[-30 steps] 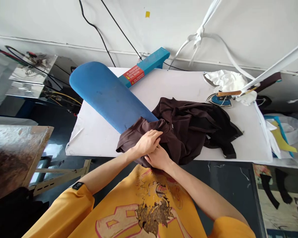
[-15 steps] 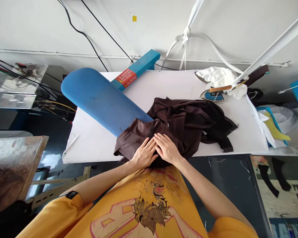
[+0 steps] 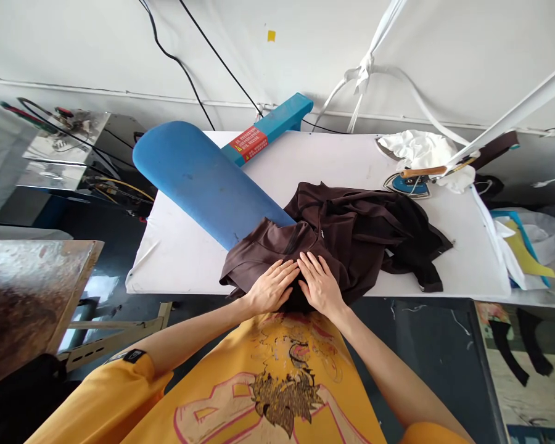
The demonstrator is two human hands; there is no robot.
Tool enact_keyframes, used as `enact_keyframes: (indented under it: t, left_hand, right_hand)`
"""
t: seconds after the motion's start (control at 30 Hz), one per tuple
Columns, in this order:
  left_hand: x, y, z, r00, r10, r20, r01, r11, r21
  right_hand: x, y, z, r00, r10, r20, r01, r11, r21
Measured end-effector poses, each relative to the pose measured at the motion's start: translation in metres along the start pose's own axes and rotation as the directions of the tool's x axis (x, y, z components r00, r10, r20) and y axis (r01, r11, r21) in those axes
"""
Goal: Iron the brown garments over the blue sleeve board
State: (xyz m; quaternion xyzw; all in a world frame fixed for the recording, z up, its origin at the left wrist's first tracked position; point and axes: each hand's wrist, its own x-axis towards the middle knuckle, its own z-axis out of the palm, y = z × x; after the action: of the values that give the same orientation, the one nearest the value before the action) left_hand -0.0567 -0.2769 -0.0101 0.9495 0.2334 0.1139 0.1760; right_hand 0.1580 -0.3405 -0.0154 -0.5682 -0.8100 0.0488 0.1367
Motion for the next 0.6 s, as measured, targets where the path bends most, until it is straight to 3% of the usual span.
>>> enact_keyframes:
  t: [0.17, 0.27, 0.47, 0.6]
  left_hand:
    - [0.005, -0.003, -0.023, 0.982, -0.163, -0.093, 0.168, 0.985, 0.047]
    - [0.001, -0.017, -0.027, 0.962, -0.259, -0.082, 0.268, 0.953, 0.141]
    - [-0.026, -0.039, -0.019, 0.962, -0.271, -0.022, 0.269, 0.942, 0.199]
    - [-0.037, -0.039, -0.016, 0.962, -0.27, -0.044, 0.273, 0.942, 0.196]
  right_hand:
    - [0.001, -0.003, -0.002, 1.0, 0.015, 0.009, -0.015, 1.0, -0.026]
    - [0.0, -0.004, -0.002, 1.0, 0.014, 0.009, -0.014, 0.999, -0.035]
    - [-0.006, -0.006, -0.004, 1.0, 0.007, -0.003, -0.007, 1.0, -0.028]
    - [0.014, -0.012, -0.01, 0.996, -0.016, -0.083, 0.018, 1.0, 0.023]
